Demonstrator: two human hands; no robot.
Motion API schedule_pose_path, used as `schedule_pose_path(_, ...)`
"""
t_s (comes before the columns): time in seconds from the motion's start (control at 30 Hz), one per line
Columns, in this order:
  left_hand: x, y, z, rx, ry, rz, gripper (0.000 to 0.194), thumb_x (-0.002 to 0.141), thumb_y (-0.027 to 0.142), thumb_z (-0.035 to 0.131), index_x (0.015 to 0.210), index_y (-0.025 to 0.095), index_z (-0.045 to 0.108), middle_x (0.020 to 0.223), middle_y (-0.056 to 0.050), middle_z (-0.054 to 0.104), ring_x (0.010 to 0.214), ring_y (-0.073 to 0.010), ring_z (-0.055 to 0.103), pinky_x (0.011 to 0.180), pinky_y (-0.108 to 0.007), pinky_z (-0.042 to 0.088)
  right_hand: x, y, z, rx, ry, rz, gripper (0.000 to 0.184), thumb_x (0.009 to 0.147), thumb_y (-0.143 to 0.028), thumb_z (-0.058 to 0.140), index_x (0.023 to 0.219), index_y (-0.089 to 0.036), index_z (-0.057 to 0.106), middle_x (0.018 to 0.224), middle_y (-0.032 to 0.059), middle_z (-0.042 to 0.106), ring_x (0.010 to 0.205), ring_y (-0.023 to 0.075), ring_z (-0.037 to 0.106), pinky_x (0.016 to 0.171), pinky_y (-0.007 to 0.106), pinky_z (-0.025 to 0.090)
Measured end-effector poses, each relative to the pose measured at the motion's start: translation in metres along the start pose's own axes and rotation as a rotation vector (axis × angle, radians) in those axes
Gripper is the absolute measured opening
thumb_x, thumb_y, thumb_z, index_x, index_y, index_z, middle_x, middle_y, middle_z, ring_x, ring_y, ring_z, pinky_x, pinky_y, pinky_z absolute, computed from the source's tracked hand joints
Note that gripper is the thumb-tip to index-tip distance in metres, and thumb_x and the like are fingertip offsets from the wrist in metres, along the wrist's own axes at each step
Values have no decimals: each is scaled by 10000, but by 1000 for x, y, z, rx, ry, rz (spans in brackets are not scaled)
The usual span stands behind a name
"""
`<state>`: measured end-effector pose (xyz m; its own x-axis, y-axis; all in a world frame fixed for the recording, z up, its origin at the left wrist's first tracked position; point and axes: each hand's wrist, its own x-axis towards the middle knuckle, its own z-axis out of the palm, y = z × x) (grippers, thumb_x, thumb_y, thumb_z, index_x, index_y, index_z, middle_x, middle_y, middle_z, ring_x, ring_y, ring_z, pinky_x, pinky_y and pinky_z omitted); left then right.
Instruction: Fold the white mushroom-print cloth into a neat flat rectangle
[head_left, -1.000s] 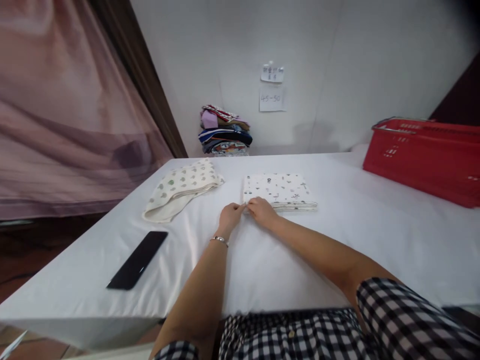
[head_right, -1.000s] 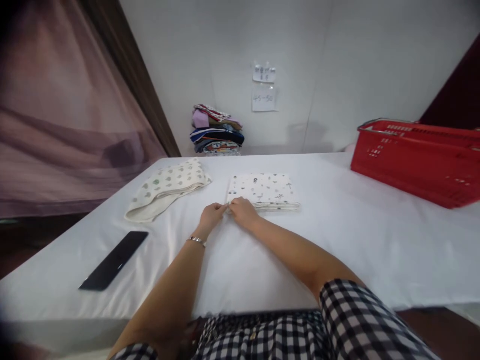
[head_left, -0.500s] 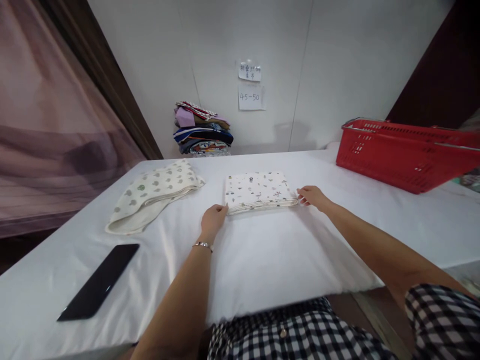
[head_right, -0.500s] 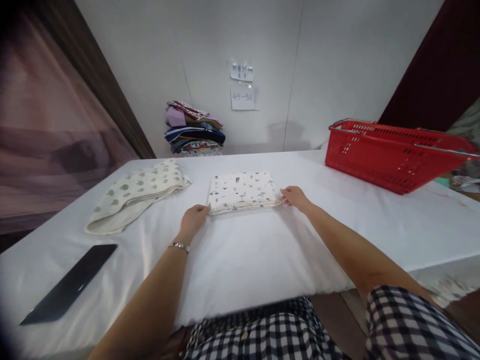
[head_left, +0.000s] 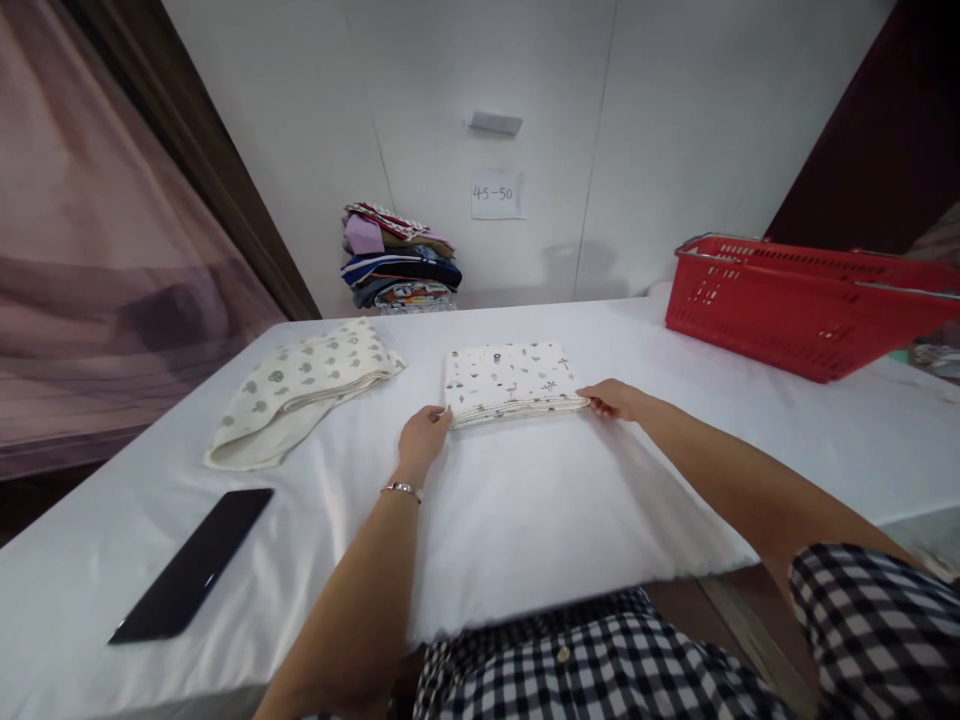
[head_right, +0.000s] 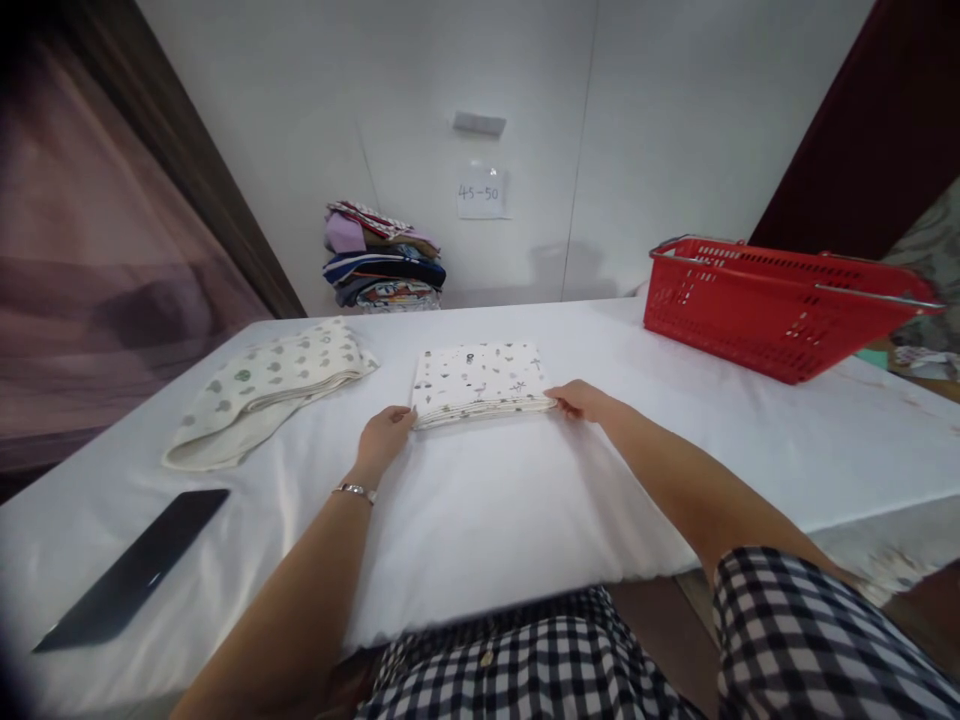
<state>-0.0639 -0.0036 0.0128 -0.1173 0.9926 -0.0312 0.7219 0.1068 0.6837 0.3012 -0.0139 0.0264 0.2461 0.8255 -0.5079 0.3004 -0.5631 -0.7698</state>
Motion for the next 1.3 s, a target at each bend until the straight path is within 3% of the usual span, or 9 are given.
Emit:
schedule_pose_path(0.17,-3,5,-2,13,-9,-25,302,813,404,533,1034,240,658,1064,-31,695,958,-196,623,729,-258,421,3,4,4,-84,50,9,351,782,-364,672,567,-175,469,452,-27,482,383,64,425,363,189,317)
schedule_pose_path(0.3,-4,6,-1,22,2,-33,281,811,380,537,1013,232,665,1062,-38,697,965,-201,624,735,-261,419,5,3,1,-166,62,44,328,743,-413,702,637,-156,527,486,0,541,383,83,470,368,199,361)
schedule_pose_path(0.53,7,6,-1,-46,-57,-108,329,794,349,544,1068,189,630,994,-59,707,862,-185,650,673,-245,427,13,-2,-3,-182,-18,83,330,701,-423,738,671,-147,559,506,-8,547,389,71,476,373,188,392)
schedule_pose_path(0.63,11,11,-2,-24,-70,-126,320,818,417,503,964,173,649,900,-76,714,847,-204,654,668,-259,427,15,-3,-1,-165,-15,80,307,696,-379,746,636,-156,544,489,-25,519,372,50,426,344,169,342)
schedule_pose_path(0.73,13,18,-1,6,-60,-132,430,807,552,482,893,162,644,869,-105,710,881,-246,649,672,-282,426,13,-6,2,-133,27,46,276,703,-316,734,603,-157,531,481,-18,517,375,54,424,326,165,318)
schedule_pose_path(0.87,17,25,2,85,-93,-182,473,738,584,563,914,149,625,942,-136,698,951,-286,632,688,-296,430,10,-7,6,-21,16,-12,183,746,-275,675,661,-148,576,525,9,566,451,101,531,399,191,444)
schedule_pose_path(1.0,26,24,3,90,-134,-219,423,697,536,625,846,140,631,919,-149,694,941,-308,637,670,-301,436,7,-2,9,279,-86,-23,101,760,-194,638,816,-119,599,688,50,642,573,132,623,569,242,565)
schedule_pose_path(1.1,33,22,2,79,-163,-233,392,675,514,647,801,143,627,918,-147,693,922,-311,639,662,-304,444,4,1,12,409,-103,-23,196,763,-140,622,950,-116,568,747,57,650,599,138,636,576,256,580)
schedule_pose_path(1.3,30,31,1,-17,-216,-261,313,694,465,647,769,165,601,816,-104,693,853,-260,652,601,-255,464,2,2,7,480,-62,-108,616,748,-126,646,1301,-201,385,906,61,657,673,158,655,581,294,593)
